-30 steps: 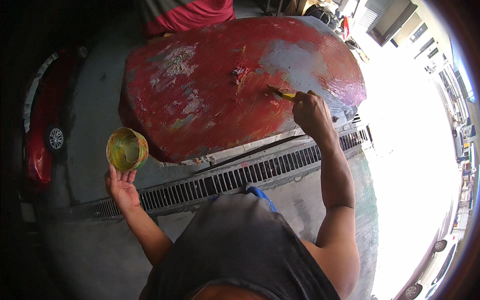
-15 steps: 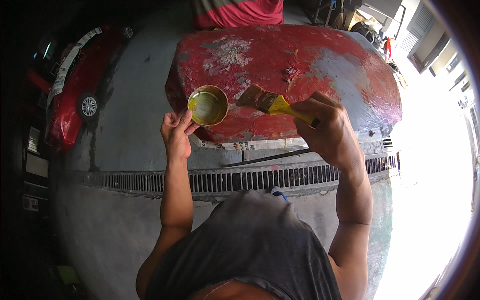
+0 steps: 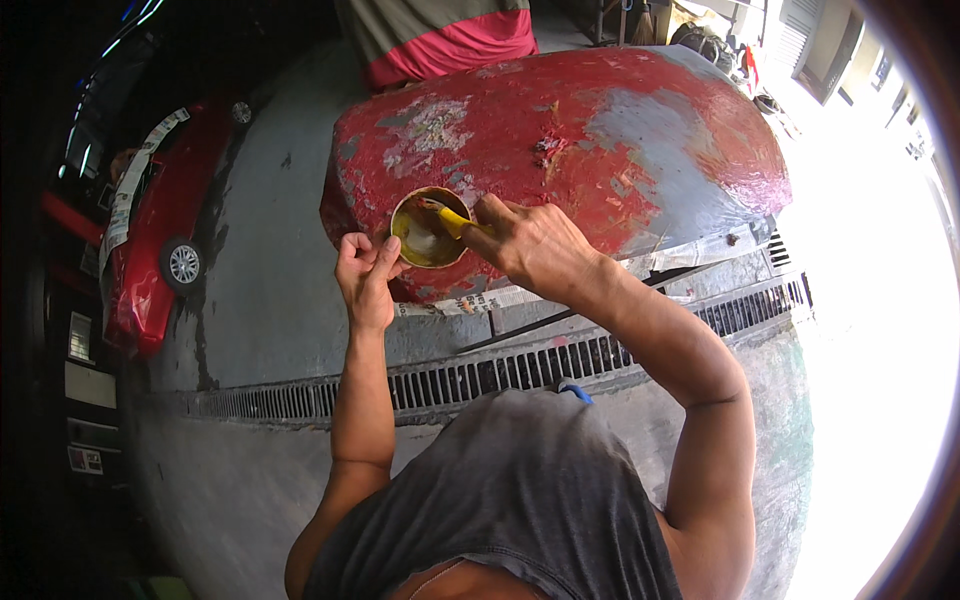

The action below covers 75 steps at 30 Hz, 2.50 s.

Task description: The person paints a large red car hood with a yellow paintbrush, repeatedly dipping the brush into a small can and applying paint in broad strokes. The person briefly pours liquid from a yellow jug into the paint can before continuing to paint the hood.

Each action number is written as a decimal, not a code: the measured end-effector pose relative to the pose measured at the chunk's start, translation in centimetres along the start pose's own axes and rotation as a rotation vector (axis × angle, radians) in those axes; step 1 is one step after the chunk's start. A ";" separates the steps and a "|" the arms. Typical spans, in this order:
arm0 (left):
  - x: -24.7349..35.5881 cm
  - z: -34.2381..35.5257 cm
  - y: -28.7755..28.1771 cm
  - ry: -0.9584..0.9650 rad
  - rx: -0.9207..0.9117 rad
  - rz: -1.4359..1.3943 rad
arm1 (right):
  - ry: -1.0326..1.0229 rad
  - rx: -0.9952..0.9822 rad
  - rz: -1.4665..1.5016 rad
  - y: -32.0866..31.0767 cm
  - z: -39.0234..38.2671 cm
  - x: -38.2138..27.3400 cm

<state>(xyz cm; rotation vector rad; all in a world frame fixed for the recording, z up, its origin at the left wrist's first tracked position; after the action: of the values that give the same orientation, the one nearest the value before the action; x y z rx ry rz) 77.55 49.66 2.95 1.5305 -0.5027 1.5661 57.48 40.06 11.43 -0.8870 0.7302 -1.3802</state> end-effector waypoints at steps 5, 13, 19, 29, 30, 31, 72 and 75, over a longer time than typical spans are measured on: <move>-0.4 0.8 0.8 -0.127 -0.109 0.033 | -0.129 0.075 0.137 -0.3 -1.1 1.0; -0.4 1.9 3.1 -0.117 -0.214 0.064 | 0.074 0.002 0.731 1.9 -2.7 4.9; -0.7 1.9 3.9 -0.208 -0.169 0.009 | 0.588 -0.012 1.154 6.4 -6.9 8.4; 0.0 2.1 -2.5 -0.149 0.177 0.085 | 0.644 0.236 1.368 8.2 -9.0 11.2; 0.0 1.9 -3.4 -0.152 0.239 0.090 | 0.648 0.250 1.364 8.0 -9.0 11.6; 0.1 1.8 -4.0 -0.121 0.267 0.059 | 0.654 0.262 1.360 7.8 -9.0 12.0; -0.1 -14.9 -22.7 -0.038 0.913 -0.163 | 0.287 -0.321 0.280 6.1 -2.9 2.6; -0.2 -16.1 -23.8 -0.048 0.932 -0.168 | 0.454 -0.334 0.204 2.3 -4.7 3.9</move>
<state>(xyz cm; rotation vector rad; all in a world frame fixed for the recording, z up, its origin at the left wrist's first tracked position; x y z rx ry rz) 86.77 75.23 -6.53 2.2095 0.4068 1.7196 54.86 35.68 7.35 -0.7316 1.3915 -1.3079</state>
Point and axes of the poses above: each hand's wrist, its own z-axis towards the middle knuckle, its own y-axis out of the palm, x = y × z, the point moved 8 cm from there along z, towards the middle knuckle, and after that the axes turned 7 degrees about -y, right-handed, at the moved point
